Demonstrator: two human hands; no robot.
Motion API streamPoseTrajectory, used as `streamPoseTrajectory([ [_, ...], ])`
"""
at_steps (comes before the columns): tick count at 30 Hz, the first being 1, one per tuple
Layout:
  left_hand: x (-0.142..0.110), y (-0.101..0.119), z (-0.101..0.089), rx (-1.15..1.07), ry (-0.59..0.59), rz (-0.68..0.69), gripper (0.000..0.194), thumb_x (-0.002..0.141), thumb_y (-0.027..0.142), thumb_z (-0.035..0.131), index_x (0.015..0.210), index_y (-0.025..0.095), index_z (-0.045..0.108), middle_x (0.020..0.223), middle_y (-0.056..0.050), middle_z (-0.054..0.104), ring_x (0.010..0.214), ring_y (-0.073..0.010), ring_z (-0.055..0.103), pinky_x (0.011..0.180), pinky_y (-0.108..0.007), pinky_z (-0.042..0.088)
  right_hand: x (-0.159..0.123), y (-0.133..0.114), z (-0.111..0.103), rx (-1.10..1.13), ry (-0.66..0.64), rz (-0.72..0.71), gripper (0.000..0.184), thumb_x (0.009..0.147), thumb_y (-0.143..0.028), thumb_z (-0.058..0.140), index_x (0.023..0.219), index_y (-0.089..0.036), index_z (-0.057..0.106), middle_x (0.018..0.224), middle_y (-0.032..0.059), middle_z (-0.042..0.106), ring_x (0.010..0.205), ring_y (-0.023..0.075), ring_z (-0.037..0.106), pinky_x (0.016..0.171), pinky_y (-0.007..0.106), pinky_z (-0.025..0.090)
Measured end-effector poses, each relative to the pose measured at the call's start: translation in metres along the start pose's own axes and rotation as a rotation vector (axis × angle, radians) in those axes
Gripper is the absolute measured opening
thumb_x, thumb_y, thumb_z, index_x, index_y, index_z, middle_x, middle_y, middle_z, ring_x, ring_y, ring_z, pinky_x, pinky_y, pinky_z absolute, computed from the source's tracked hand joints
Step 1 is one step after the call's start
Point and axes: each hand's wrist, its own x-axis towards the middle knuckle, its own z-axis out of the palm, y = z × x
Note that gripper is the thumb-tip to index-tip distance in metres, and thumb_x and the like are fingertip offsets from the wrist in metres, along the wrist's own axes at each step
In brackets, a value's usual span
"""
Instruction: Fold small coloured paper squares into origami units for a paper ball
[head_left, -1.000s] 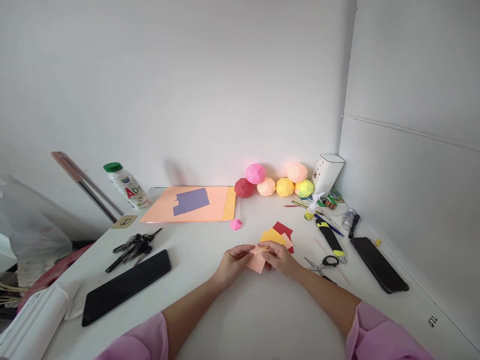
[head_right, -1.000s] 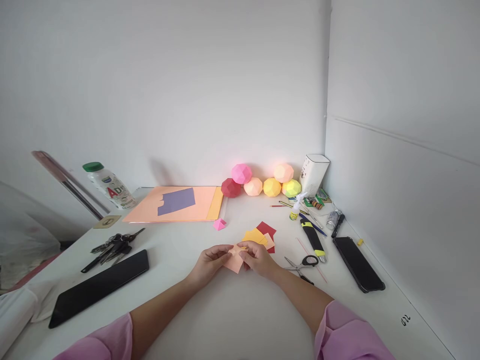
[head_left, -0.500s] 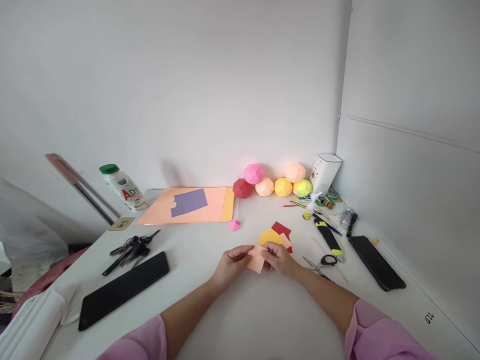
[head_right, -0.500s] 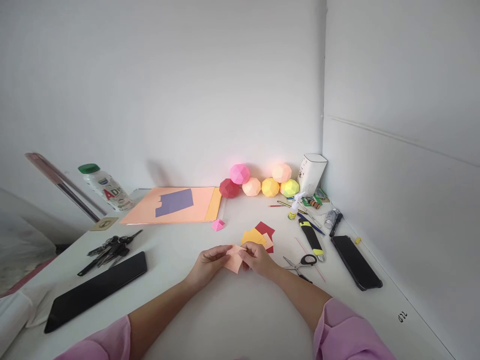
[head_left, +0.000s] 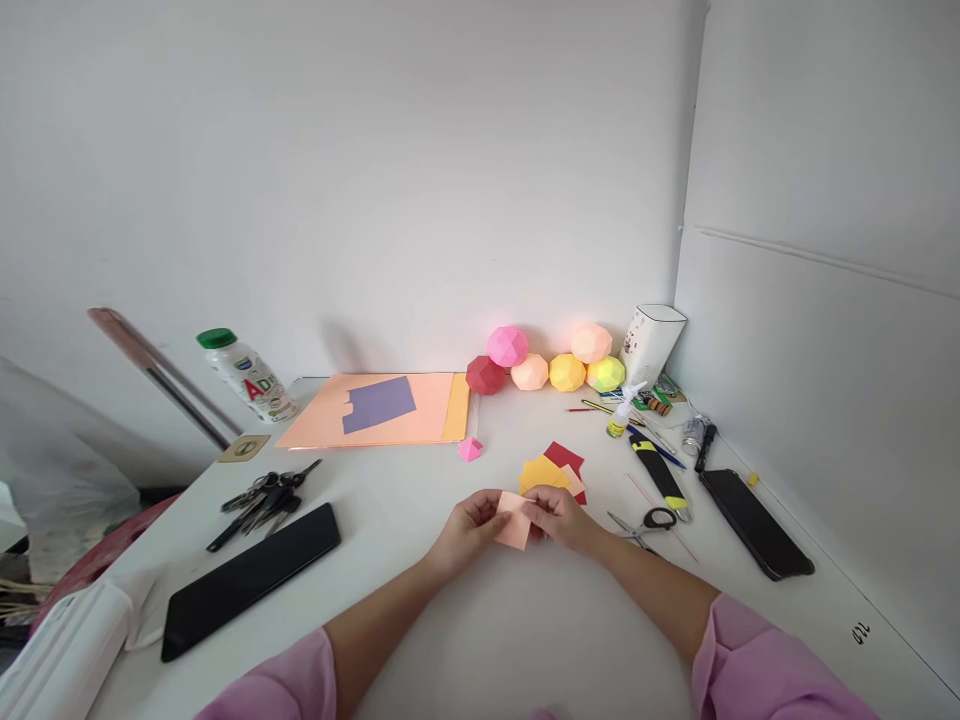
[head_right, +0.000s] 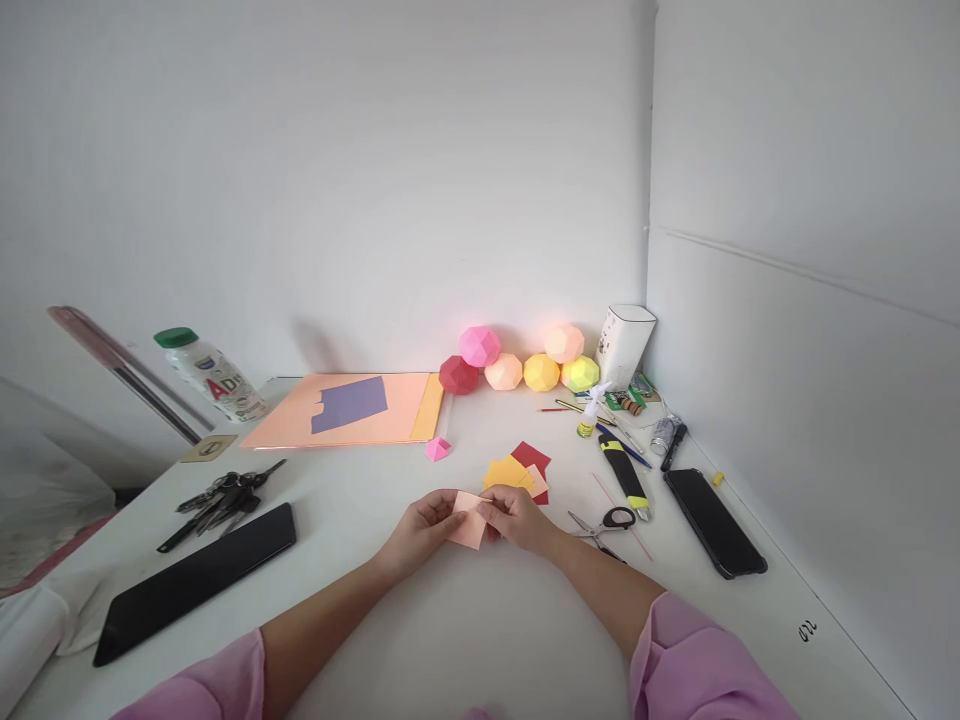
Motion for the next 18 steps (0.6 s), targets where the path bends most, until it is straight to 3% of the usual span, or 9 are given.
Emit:
streamPoseTrajectory([
  [5, 0.0015, -0.0037, -0.0007, -0.042, 0.035, 0.019, 0.038, 0.072, 0.040, 0.070, 0.100, 0.017, 0.059, 0.092, -0.006, 0.068, 0.088, -0.0202, 0.063, 0.079, -0.034, 0.049, -0.0004, 0.0015, -0.0005, -0.015, 0.007, 0.025, 0.031, 0.084, -0.046, 0.055, 0.078, -0.015, 0.056, 0.058, -0.0025, 0.053, 0.051, 0.0100, 0.052, 0.049, 0.021, 0.036],
  [10, 0.0023, -0.0063, -0.0025, -0.084, 0.079, 0.022, 0.046, 0.070, 0.037, 0.072, 0.108, 0.018, 0.053, 0.080, -0.001, 0.064, 0.077, -0.0161, 0.063, 0.072, -0.031, 0.049, -0.0015, -0.0015, 0.0011, 0.003, 0.011, 0.045, 0.034, 0.082, -0.047, 0.056, 0.070, -0.016, 0.052, 0.058, -0.0013, 0.057, 0.051, 0.0104, 0.053, 0.049, 0.022, 0.039],
  [18, -0.0006, -0.0048, -0.0025, -0.058, 0.007, 0.021, 0.053, 0.069, 0.034, 0.073, 0.116, 0.019, 0.052, 0.084, -0.002, 0.064, 0.080, -0.0172, 0.062, 0.076, -0.033, 0.049, -0.0018, -0.0027, 0.0025, 0.092, -0.032, 0.052, 0.032, 0.078, -0.047, 0.061, 0.077, -0.016, 0.053, 0.064, -0.0010, 0.055, 0.059, 0.0119, 0.054, 0.056, 0.025, 0.044],
])
